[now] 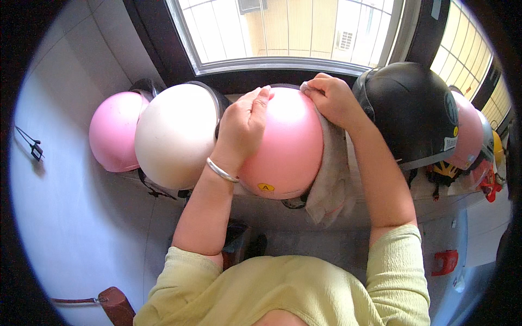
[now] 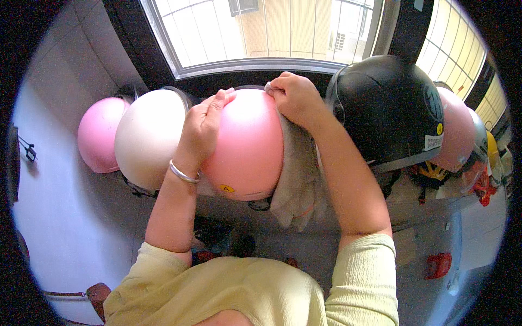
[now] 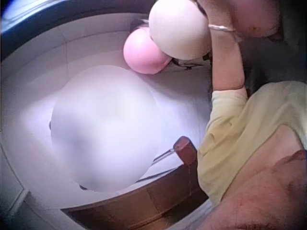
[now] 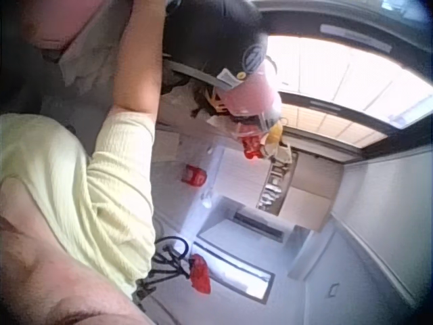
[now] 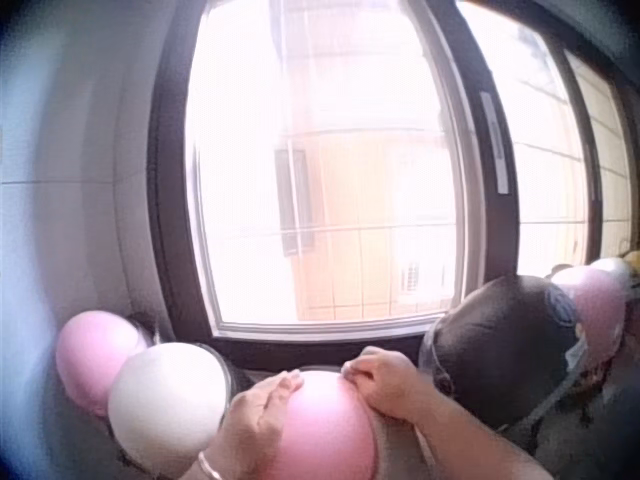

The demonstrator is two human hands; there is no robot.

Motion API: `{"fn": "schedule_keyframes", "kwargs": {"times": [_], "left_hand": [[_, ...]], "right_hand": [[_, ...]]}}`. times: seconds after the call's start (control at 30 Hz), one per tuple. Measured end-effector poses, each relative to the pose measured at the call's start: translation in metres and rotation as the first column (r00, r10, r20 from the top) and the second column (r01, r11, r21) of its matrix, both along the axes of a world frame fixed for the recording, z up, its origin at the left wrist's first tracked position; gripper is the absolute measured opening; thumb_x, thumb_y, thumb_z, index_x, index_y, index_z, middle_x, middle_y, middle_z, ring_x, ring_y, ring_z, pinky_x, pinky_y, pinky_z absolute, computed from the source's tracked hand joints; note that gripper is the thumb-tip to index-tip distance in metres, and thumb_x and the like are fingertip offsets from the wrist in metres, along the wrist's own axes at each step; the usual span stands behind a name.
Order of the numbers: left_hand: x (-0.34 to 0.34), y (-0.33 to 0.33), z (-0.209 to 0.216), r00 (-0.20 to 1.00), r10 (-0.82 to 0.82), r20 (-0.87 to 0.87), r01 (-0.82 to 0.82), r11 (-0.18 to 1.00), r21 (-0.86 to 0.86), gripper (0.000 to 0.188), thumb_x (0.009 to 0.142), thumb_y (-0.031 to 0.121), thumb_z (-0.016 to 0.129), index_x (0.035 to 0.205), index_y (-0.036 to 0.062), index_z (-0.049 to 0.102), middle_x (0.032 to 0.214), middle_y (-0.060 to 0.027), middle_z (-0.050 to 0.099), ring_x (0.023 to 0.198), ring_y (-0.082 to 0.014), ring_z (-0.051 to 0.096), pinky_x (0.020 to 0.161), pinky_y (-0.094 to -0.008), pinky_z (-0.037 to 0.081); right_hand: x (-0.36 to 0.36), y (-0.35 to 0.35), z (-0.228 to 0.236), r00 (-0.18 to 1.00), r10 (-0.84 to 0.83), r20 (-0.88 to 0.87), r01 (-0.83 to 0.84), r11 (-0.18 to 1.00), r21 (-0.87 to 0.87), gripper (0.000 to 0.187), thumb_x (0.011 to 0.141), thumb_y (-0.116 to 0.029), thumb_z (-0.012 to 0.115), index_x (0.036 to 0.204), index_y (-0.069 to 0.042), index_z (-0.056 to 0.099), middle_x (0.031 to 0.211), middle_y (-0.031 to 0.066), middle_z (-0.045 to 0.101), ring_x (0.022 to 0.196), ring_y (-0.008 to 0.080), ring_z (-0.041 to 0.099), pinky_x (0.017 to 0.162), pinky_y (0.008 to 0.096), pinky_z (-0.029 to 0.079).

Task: The person picks up a pink helmet and wipes its exterior and visor with a cloth. They then place the helmet on a shelf among other helmets and continue wiping its surface thoroughly.

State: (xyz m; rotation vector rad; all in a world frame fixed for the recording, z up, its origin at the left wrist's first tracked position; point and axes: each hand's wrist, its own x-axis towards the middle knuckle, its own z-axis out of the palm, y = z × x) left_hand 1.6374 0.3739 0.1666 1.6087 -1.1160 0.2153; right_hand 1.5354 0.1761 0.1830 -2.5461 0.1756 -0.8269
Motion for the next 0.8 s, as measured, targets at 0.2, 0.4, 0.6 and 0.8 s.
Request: {"fn": "schedule_keyframes", "kwargs": {"times": [0.2, 0.4, 0.6, 0.8], "left_hand": [[0.002, 0.005, -0.006, 0.999, -0.038, -0.036, 0.037, 0.999, -0.013, 0.044, 0.104, 0.029, 0.044, 0.111, -0.0084, 0.065, 0.107, -0.0260, 0.068, 0.104, -0.0340, 0.067, 0.091, -0.0349, 0.050], [0.002, 0.004, 0.000, 0.999, -0.048, -0.005, 0.048, 0.998, 0.036, 0.044, 0.103, 0.029, 0.045, 0.118, -0.0080, 0.064, 0.114, -0.0236, 0.068, 0.112, -0.0312, 0.065, 0.098, -0.0338, 0.047], [0.003, 0.004, -0.004, 0.998, -0.036, -0.060, 0.040, 0.998, 0.056, 0.045, 0.104, 0.030, 0.044, 0.119, -0.0085, 0.063, 0.116, -0.0238, 0.068, 0.113, -0.0309, 0.064, 0.098, -0.0332, 0.047], [0.006, 0.009, -0.004, 0.998, -0.012, -0.057, 0.015, 0.999, 0.049, 0.046, 0.104, 0.029, 0.043, 0.119, -0.0097, 0.062, 0.117, -0.0229, 0.068, 0.113, -0.0283, 0.064, 0.099, -0.0324, 0.046]], "right_hand": [[-0.063, 0.049, -0.031, 0.959, -0.019, 0.283, -0.016, 0.992, 0.122, 0.014, 0.089, -0.011, 0.062, 0.096, 0.000, 0.068, 0.088, 0.0165, 0.062, 0.078, 0.0327, 0.064, 0.073, 0.0373, 0.051], [-0.036, 0.033, -0.018, 0.943, 0.064, 0.327, -0.087, 0.995, 0.055, 0.013, 0.087, -0.008, 0.062, 0.097, -0.002, 0.068, 0.090, 0.0131, 0.062, 0.078, 0.0326, 0.064, 0.071, 0.0373, 0.052], [-0.040, 0.036, -0.016, 0.957, 0.080, 0.280, -0.059, 0.995, -0.080, 0.013, 0.092, -0.008, 0.059, 0.097, 0.002, 0.066, 0.086, 0.0130, 0.060, 0.073, 0.0270, 0.061, 0.068, 0.0331, 0.049], [-0.044, 0.033, -0.016, 0.955, 0.138, 0.264, -0.130, 0.990, -0.047, 0.013, 0.089, -0.009, 0.061, 0.095, 0.001, 0.066, 0.087, 0.0135, 0.060, 0.075, 0.0289, 0.062, 0.067, 0.0353, 0.049]]}}
